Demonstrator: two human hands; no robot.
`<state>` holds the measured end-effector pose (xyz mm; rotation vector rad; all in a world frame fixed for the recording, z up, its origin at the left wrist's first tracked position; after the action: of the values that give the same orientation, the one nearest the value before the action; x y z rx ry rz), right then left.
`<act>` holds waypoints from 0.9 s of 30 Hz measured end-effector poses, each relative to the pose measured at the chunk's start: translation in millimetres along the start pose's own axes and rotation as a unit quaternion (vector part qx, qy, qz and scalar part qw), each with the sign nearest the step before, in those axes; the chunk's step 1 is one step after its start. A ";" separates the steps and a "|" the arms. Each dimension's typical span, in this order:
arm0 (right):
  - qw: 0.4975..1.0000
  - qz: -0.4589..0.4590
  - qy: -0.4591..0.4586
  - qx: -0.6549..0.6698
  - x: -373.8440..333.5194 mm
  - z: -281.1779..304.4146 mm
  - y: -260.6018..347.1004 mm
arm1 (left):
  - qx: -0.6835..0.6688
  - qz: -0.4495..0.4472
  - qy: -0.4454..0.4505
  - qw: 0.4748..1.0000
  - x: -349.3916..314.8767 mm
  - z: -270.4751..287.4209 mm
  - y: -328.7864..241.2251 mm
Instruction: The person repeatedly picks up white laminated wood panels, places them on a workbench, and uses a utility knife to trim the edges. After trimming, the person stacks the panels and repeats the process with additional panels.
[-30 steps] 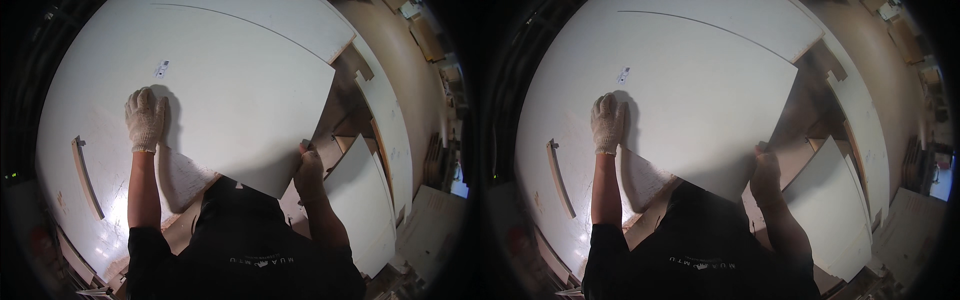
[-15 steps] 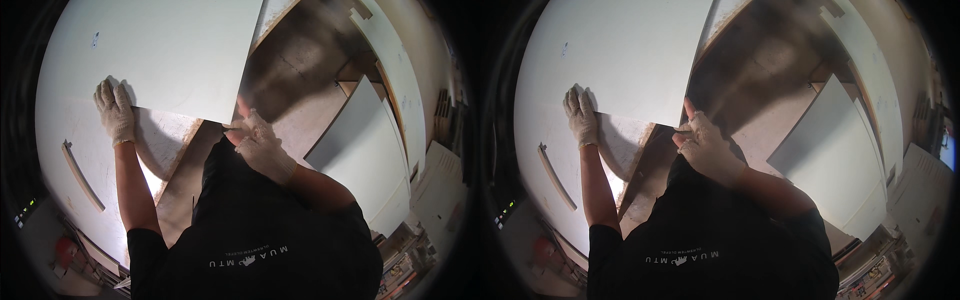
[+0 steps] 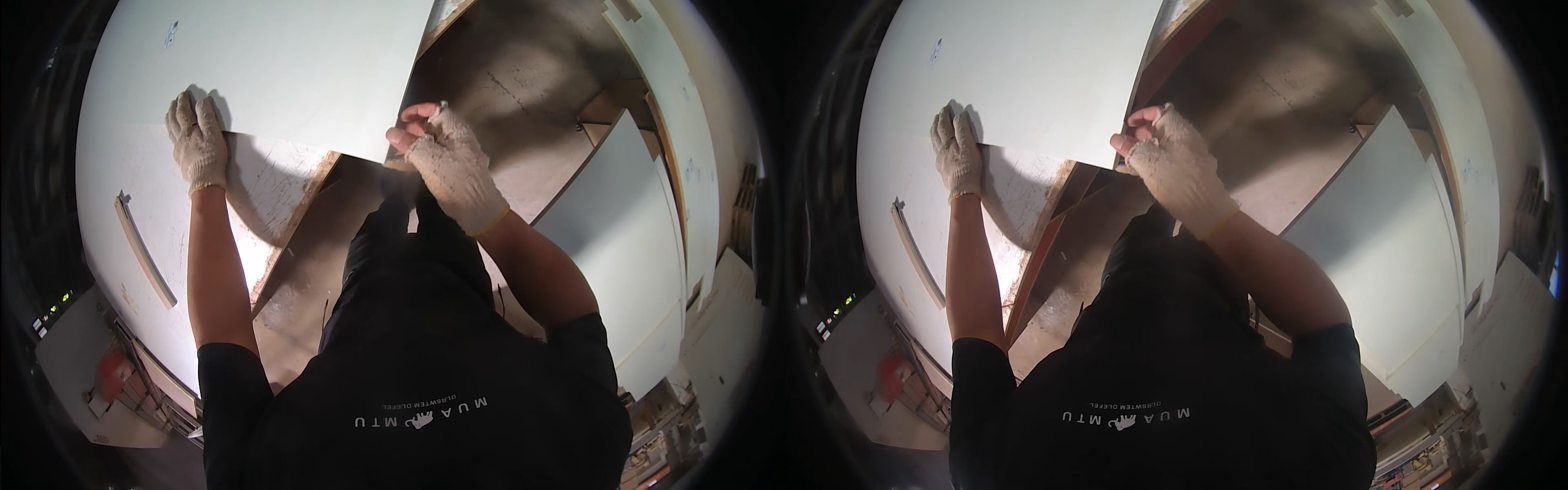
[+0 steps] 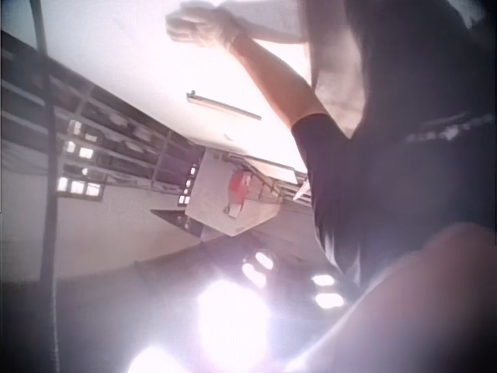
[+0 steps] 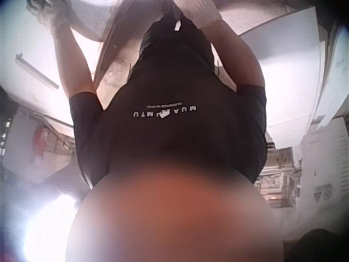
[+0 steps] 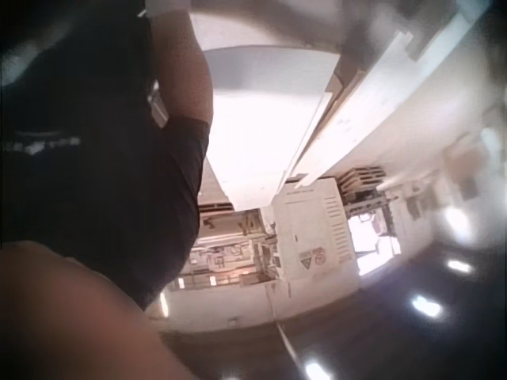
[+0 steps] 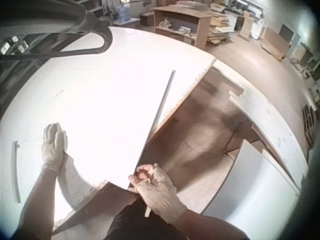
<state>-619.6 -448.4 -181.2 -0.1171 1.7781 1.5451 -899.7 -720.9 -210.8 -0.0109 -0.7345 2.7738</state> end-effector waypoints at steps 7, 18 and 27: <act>0.996 -0.006 0.004 0.091 -13.1 -23.4 -26.7 | -0.003 -0.058 -0.025 0.998 -17.9 -10.1 13.5; 0.987 0.109 -0.006 0.121 -42.5 -41.5 -51.9 | -0.080 -0.128 0.070 0.986 -92.0 36.5 16.4; 0.971 0.000 0.002 0.238 -13.1 -33.4 -50.5 | 0.056 0.001 0.074 0.996 -177.4 120.7 62.0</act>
<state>-599.6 -496.2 -215.2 0.1160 2.0976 1.0792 -754.0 -877.6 -146.7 -0.1938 -0.5413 2.7742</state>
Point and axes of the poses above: each hand's wrist, its own x-axis towards the middle knuckle, its own z-axis out of the back of the hand, y = z × x, the point moved 6 cm from there along x, towards the middle knuckle, and after that the axes turned 11 degrees about -x, right-handed, at the moved point
